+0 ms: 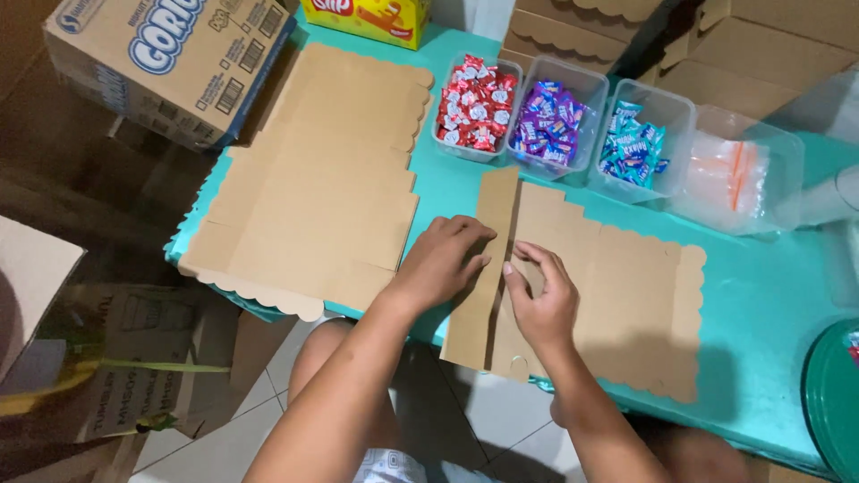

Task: Folding a flat cardboard sheet into a small box by creasing and tucking tabs.

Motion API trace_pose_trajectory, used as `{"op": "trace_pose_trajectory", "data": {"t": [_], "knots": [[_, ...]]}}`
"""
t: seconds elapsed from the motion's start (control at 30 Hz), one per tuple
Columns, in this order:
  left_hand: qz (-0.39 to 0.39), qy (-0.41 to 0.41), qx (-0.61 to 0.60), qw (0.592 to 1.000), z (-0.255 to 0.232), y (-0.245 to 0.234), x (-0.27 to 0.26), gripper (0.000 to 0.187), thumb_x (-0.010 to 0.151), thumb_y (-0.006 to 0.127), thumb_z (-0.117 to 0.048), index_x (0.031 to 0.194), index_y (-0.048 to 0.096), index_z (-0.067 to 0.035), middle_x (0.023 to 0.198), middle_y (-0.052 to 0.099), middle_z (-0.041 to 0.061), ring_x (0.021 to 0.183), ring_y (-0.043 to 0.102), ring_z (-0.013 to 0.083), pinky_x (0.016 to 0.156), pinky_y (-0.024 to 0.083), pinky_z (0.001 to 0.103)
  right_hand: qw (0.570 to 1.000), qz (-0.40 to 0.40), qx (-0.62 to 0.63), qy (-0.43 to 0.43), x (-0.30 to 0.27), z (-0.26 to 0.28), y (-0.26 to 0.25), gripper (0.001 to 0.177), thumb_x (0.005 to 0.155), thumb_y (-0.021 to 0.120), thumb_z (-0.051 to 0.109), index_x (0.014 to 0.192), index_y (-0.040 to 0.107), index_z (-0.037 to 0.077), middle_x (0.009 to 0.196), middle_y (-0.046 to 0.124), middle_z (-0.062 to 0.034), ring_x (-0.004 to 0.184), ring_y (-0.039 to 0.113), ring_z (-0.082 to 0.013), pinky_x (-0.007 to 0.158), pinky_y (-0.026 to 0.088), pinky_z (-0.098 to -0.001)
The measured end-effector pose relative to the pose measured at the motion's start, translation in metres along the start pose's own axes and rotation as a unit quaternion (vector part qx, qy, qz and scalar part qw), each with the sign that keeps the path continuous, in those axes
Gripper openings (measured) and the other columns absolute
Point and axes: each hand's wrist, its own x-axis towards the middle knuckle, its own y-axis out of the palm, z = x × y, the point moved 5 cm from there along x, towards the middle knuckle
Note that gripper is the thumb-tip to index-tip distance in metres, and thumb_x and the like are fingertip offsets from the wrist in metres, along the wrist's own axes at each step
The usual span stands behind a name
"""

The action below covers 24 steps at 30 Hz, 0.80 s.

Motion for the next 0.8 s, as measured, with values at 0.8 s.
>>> {"op": "trace_pose_trajectory", "data": {"t": [0.8], "knots": [[-0.051,-0.019,0.126,0.99,0.051,0.049,0.022,0.058,0.081,0.075,-0.015,0.137,0.059,-0.019,0.159,0.045,-0.004,0.132,0.041,0.0371,0.099,0.036,0.052,0.954,0.206,-0.169,-0.14,-0.057,0.056,-0.001,0.015,0.077,0.079,0.01,0.092,0.08,0.015,0.116,0.077,0.0015,0.13,0.06,-0.0354,0.109,0.044,-0.0497]]}}
